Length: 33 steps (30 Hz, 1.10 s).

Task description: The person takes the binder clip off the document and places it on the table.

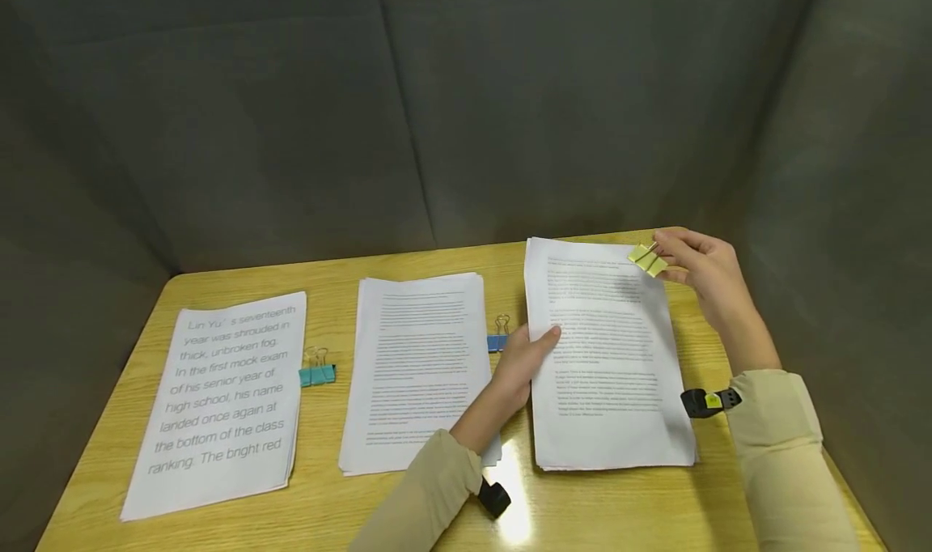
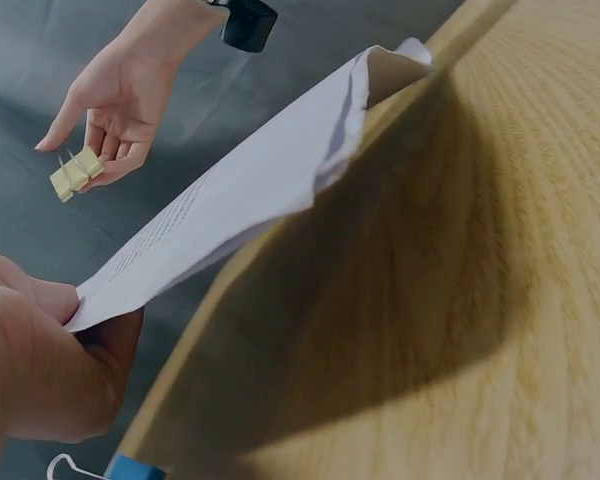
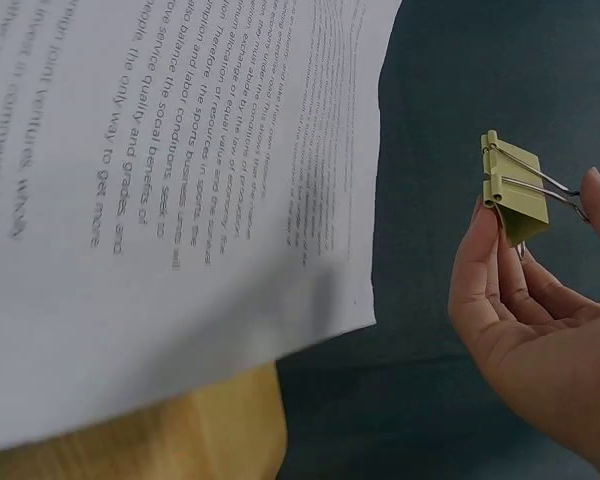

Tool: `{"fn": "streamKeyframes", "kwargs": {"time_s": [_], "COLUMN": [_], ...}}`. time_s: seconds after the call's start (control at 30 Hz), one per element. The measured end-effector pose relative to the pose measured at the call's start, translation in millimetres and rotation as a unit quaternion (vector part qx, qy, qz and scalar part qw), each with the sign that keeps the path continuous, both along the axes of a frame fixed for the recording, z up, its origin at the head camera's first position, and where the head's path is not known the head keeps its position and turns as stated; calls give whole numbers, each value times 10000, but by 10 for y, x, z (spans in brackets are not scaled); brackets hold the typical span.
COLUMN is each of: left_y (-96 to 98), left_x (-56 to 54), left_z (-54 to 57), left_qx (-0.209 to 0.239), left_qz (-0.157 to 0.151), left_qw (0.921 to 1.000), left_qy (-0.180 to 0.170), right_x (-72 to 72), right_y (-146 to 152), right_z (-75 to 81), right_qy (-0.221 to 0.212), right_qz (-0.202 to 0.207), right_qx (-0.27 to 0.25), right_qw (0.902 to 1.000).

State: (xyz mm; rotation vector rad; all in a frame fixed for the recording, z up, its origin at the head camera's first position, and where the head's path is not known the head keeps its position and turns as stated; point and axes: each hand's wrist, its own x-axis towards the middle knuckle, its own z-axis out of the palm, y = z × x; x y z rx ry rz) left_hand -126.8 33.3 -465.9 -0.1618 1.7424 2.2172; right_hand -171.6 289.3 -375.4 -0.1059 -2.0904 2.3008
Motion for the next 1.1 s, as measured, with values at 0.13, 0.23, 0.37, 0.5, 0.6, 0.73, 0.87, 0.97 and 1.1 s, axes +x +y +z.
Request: {"fn": "streamKeyframes", "kwargs": {"time_s": [0.13, 0.23, 0.37, 0.5, 0.6, 0.73, 0.87, 0.97, 1.1], "left_y": [-7, -39, -92, -129, -141, -139, -132, -145, -212], "left_x": [-43, -77, -100, -108, -111, -114, -117, -104, -74], "left_z": [-87, -153, -214, -234, -229, -237, -253, -252, -215], "left_qx": [-158, -278, -387, -387, -412, -524, -558, -711, -1112], "left_qz": [-3, -120, -343, -547, -592, -454, -279, -296, -530], "left_qw": [9998, 9994, 9984, 9976, 9972, 9973, 9973, 9961, 9918], "left_qy": [-76, -173, -225, -196, -189, -244, -394, -430, -334], "right_x": [52, 97, 149, 184, 202, 222, 239, 245, 256], "right_y": [80, 157, 273, 378, 446, 521, 589, 639, 700], "right_z": [-150, -284, -479, -643, -741, -838, -911, -956, -993], "right_qy": [-207, -361, -631, -885, -1024, -1150, -1201, -1195, -1190], "right_qz": [119, 199, 357, 487, 578, 682, 764, 816, 836], "right_qx": [149, 267, 591, 1362, 1951, 2282, 2370, 2453, 2413], "right_qw": [9996, 9988, 9956, 9855, 9737, 9644, 9610, 9586, 9595]}}
